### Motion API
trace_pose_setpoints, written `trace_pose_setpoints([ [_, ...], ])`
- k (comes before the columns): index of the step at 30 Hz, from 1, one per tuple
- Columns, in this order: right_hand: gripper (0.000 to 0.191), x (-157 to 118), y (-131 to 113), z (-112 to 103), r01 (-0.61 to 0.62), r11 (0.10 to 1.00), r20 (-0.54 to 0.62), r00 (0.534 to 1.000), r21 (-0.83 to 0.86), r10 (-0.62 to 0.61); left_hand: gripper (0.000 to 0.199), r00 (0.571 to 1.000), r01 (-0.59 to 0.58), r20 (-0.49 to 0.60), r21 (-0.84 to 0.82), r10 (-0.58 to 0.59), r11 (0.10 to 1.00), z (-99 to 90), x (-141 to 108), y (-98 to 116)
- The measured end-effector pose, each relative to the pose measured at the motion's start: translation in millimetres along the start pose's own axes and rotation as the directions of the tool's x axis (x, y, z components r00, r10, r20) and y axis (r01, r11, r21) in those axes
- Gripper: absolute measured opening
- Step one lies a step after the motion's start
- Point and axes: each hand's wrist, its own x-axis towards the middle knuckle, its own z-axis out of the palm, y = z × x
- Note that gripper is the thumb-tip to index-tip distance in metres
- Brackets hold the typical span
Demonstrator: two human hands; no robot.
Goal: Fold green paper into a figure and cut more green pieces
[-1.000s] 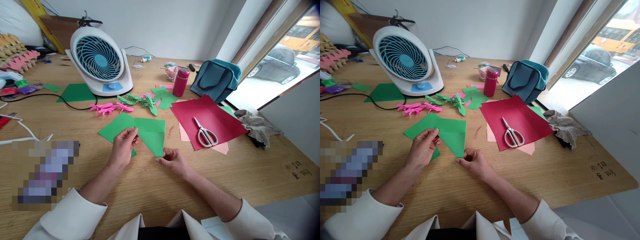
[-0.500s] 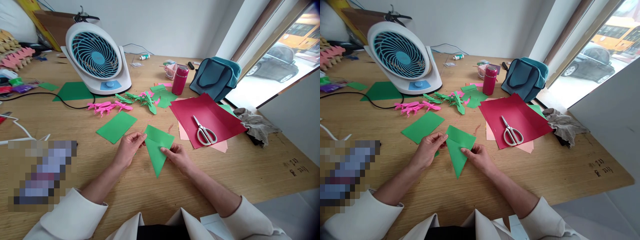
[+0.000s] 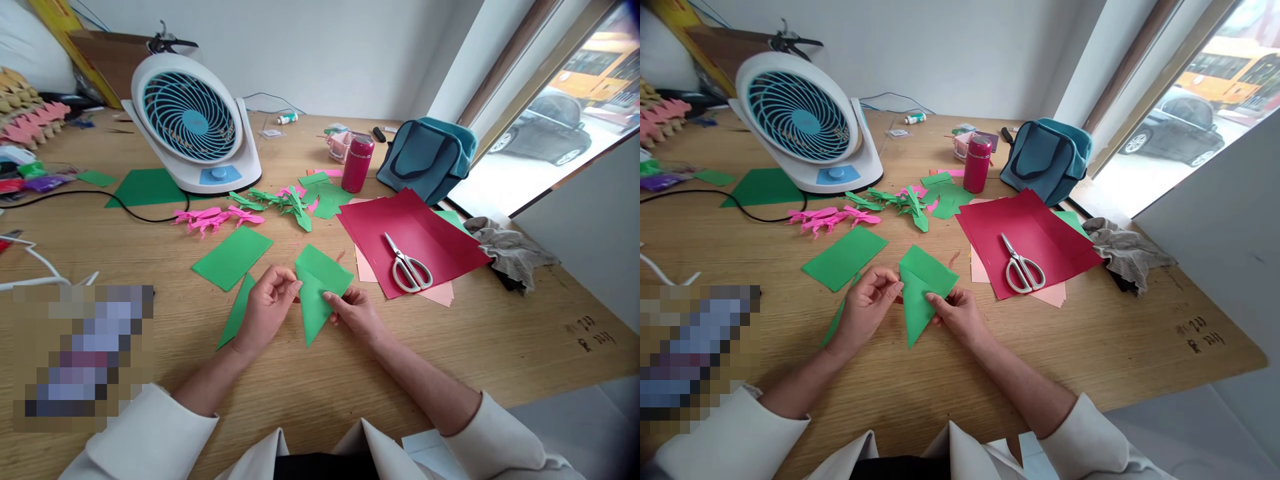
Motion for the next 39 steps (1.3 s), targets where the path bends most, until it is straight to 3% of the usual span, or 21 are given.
trace_pose_setpoints([
  [4,0.046,0,-1,1,0.012,1.0,0.014,1.0,-0.006,-0.012,0.016,0.999,-0.004,0.05,0.107,-0.002,0.994,3.3,-4,-1],
  [10,0.045,0,3,3,0.036,0.999,0.057,0.998,-0.018,-0.035,0.02,0.982,0.094,0.155,0.09,-0.107,0.992,4.1,-5,-8],
  [13,0.044,1,-4,-3,0.067,0.996,0.106,0.993,-0.067,-0.06,0.022,0.982,0.117,0.141,0.076,-0.127,0.99,2.7,-5,-11],
  [16,0.04,3,-23,-26,0.198,0.948,0.09,0.979,-0.249,-0.181,0.021,0.991,0.101,0.084,0.067,-0.106,0.993,-1.1,-2,-13],
  [18,0.035,5,-38,-51,0.295,0.812,-0.044,0.93,-0.504,-0.365,0.02,0.995,0.084,0.05,0.063,-0.087,0.994,-4.5,1,-15],
  [19,0.029,6,-44,-65,0.27,0.686,-0.098,0.889,-0.676,-0.446,0.02,0.996,0.075,0.034,0.059,-0.077,0.995,-6.3,3,-16],
  [21,0.021,8,-51,-94,0.074,0.424,-0.182,0.828,-0.903,-0.531,0.02,0.998,0.056,0.008,0.048,-0.057,0.997,-10.1,6,-18],
  [23,0.02,9,-53,-117,-0.166,0.229,-0.261,0.83,-0.959,-0.493,0.021,0.999,0.045,-0.012,0.042,-0.045,0.998,-14.0,9,-21],
  [25,0.022,9,-50,-132,-0.271,0.102,-0.288,0.859,-0.957,-0.423,0.022,0.999,0.042,-0.033,0.051,-0.04,0.998,-17.8,12,-22],
  [31,0.034,10,-43,-149,-0.374,0.035,-0.362,0.864,-0.927,-0.348,0.025,0.997,0.052,-0.055,0.054,-0.049,0.997,-24.2,14,-24],
  [39,0.034,12,-50,-144,-0.432,0.017,-0.419,0.863,-0.902,-0.283,0.02,0.989,0.029,-0.145,0.044,-0.022,0.999,-19.9,13,-14],
])
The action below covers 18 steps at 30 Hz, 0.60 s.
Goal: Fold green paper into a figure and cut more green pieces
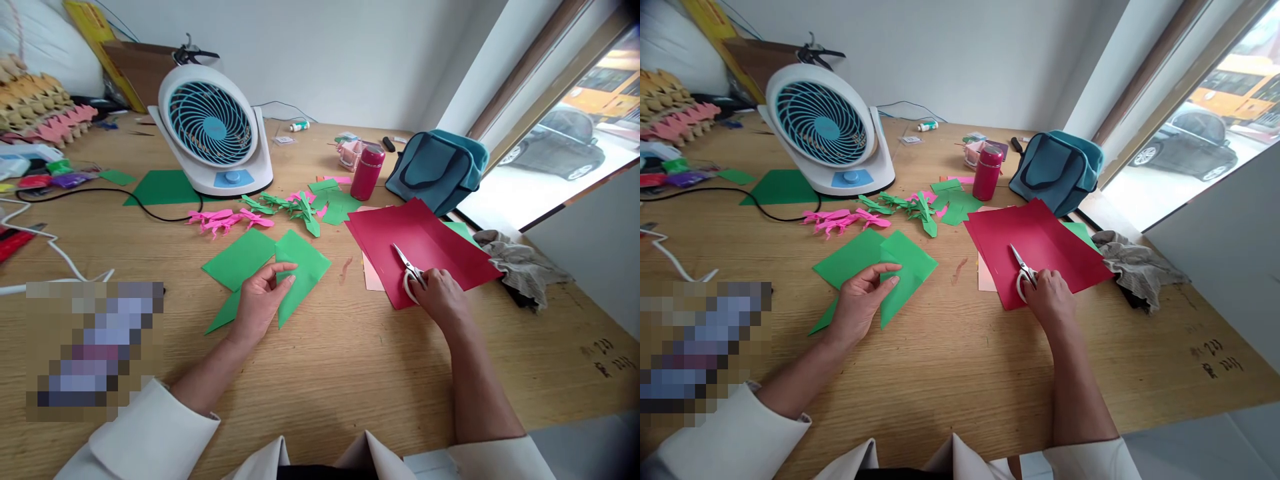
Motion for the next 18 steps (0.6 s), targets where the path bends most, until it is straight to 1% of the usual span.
trace_pose_setpoints([
  [2,0.032,-3,-5,-5,0.023,0.998,-0.014,1.0,0.064,-0.022,0.021,1.0,0.004,0.01,0.011,-0.004,1.0,0.0,-1,3],
  [4,0.03,-9,-13,-10,0.076,0.974,-0.027,0.997,0.215,-0.072,0.023,1.0,0.001,0.022,0.013,-0.001,1.0,-0.4,-2,6],
  [5,0.029,-13,-18,-13,0.113,0.938,-0.018,0.993,0.328,-0.114,0.024,1.0,-0.007,0.023,0.017,0.006,1.0,-0.7,-2,8],
  [6,0.029,-18,-23,-15,0.154,0.875,0.0,0.985,0.458,-0.173,0.026,1.0,-0.017,0.02,0.024,0.017,1.0,-1.2,-2,9],
  [7,0.029,-22,-29,-17,0.179,0.781,0.031,0.969,0.598,-0.247,0.027,1.0,-0.027,0.014,0.033,0.027,0.999,-1.8,-2,10],
  [8,0.031,-27,-35,-19,0.18,0.669,0.074,0.94,0.721,-0.333,0.029,0.999,-0.035,0.009,0.042,0.035,0.998,-2.6,-2,12],
  [9,0.033,-32,-40,-20,0.166,0.568,0.109,0.901,0.806,-0.419,0.031,0.999,-0.038,0.003,0.049,0.038,0.998,-3.7,-1,13],
  [10,0.035,-36,-46,-21,0.15,0.489,0.128,0.862,0.859,-0.49,0.034,0.999,-0.037,0.0,0.054,0.037,0.998,-4.9,-1,14],
  [11,0.037,-40,-51,-21,0.122,0.439,0.148,0.833,0.89,-0.533,0.037,0.999,-0.033,-0.002,0.055,0.033,0.998,-6.2,0,16],
  [13,0.042,-47,-59,-19,0.055,0.39,0.201,0.788,0.919,-0.582,0.042,1.0,-0.023,-0.011,0.056,0.024,0.998,-8.7,1,20],
  [16,0.047,-56,-66,-15,-0.052,0.353,0.279,0.723,0.934,-0.632,0.048,1.0,0.001,-0.03,0.044,0.0,0.999,-11.8,2,29],
  [18,0.05,-60,-70,-14,-0.092,0.332,0.305,0.669,0.939,-0.678,0.052,0.999,0.024,-0.03,0.022,-0.023,0.999,-13.2,3,36],
])
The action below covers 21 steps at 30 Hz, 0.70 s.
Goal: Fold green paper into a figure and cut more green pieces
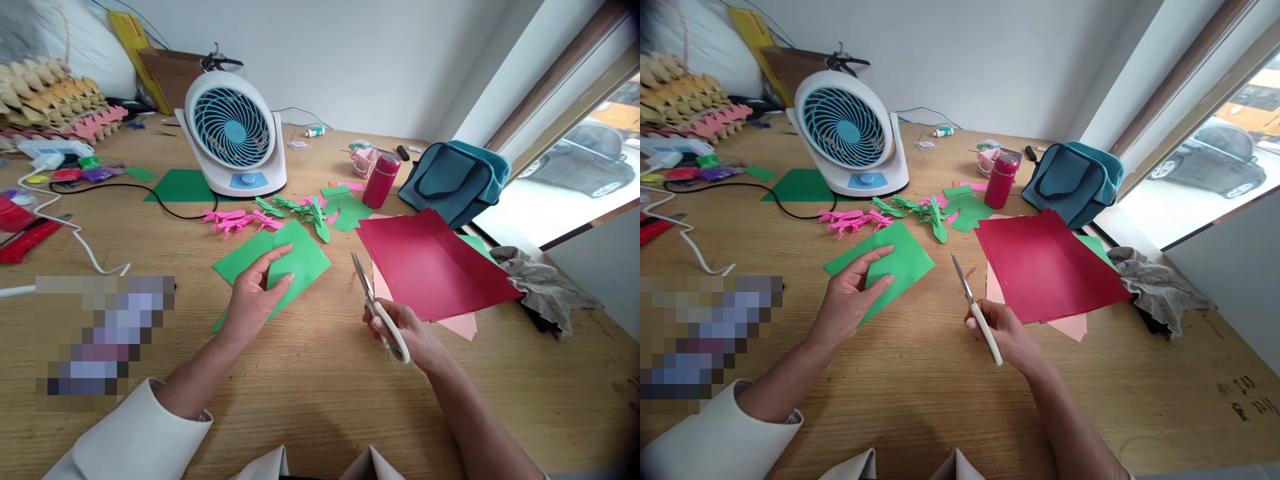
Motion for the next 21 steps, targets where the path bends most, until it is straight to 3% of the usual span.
trace_pose_setpoints([
  [6,0.054,-3,-4,13,-0.09,0.996,0.211,0.973,-0.015,0.091,0.059,0.999,0.042,0.019,-0.022,-0.042,0.999,-2.0,0,10],
  [12,0.057,-6,-10,21,-0.165,0.986,0.242,0.957,-0.004,0.161,0.063,0.996,0.047,0.071,-0.003,-0.047,0.999,-0.2,-2,7],
  [21,0.053,-5,-6,26,-0.173,0.985,0.239,0.957,0.01,0.166,0.061,0.993,0.032,0.113,0.043,-0.037,0.999,2.6,-6,6],
])
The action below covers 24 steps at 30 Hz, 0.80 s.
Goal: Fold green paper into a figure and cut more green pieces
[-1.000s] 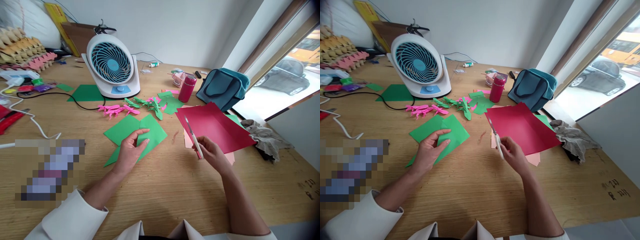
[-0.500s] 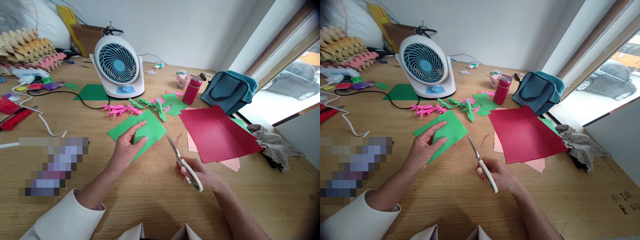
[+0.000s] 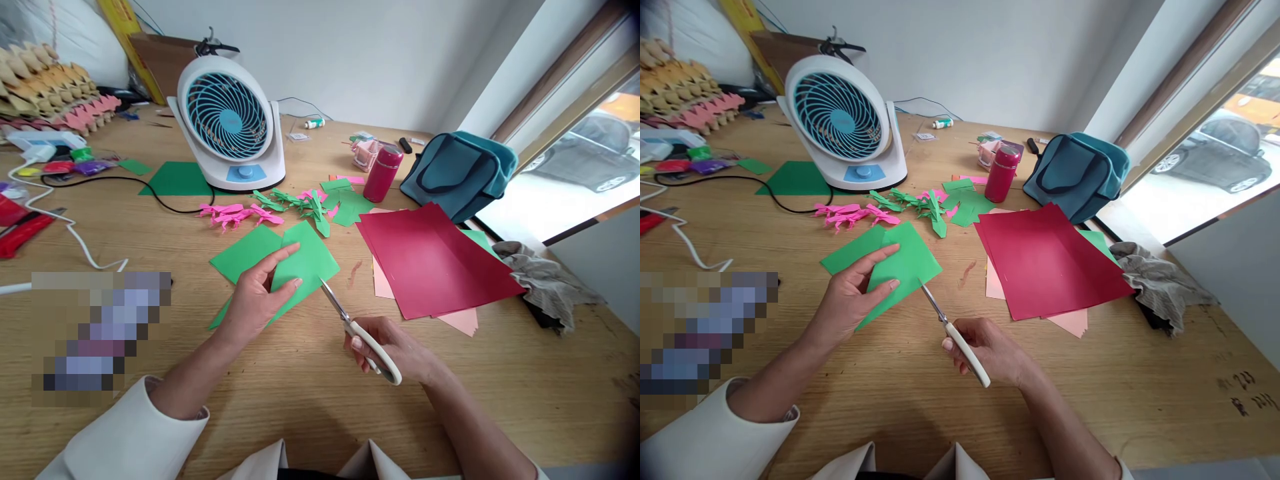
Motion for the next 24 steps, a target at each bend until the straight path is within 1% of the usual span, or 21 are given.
trace_pose_setpoints([
  [8,0.049,-0.1,1.5,0.6,0.004,1.0,0.008,1.0,0.016,-0.004,0.058,0.998,-0.03,0.049,0.051,0.028,0.998,4.1,-2.4,-1.3],
  [19,0.053,-0.1,1.1,0.4,-0.01,1.0,0.007,1.0,0.004,0.01,0.058,0.999,-0.005,0.052,0.069,0.001,0.998,5.8,-5.0,1.1],
  [24,0.053,-0.3,-0.7,1.8,-0.012,1.0,0.006,1.0,0.009,0.012,0.057,0.998,-0.026,0.055,0.088,0.021,0.996,7.1,-5.8,3.0],
])
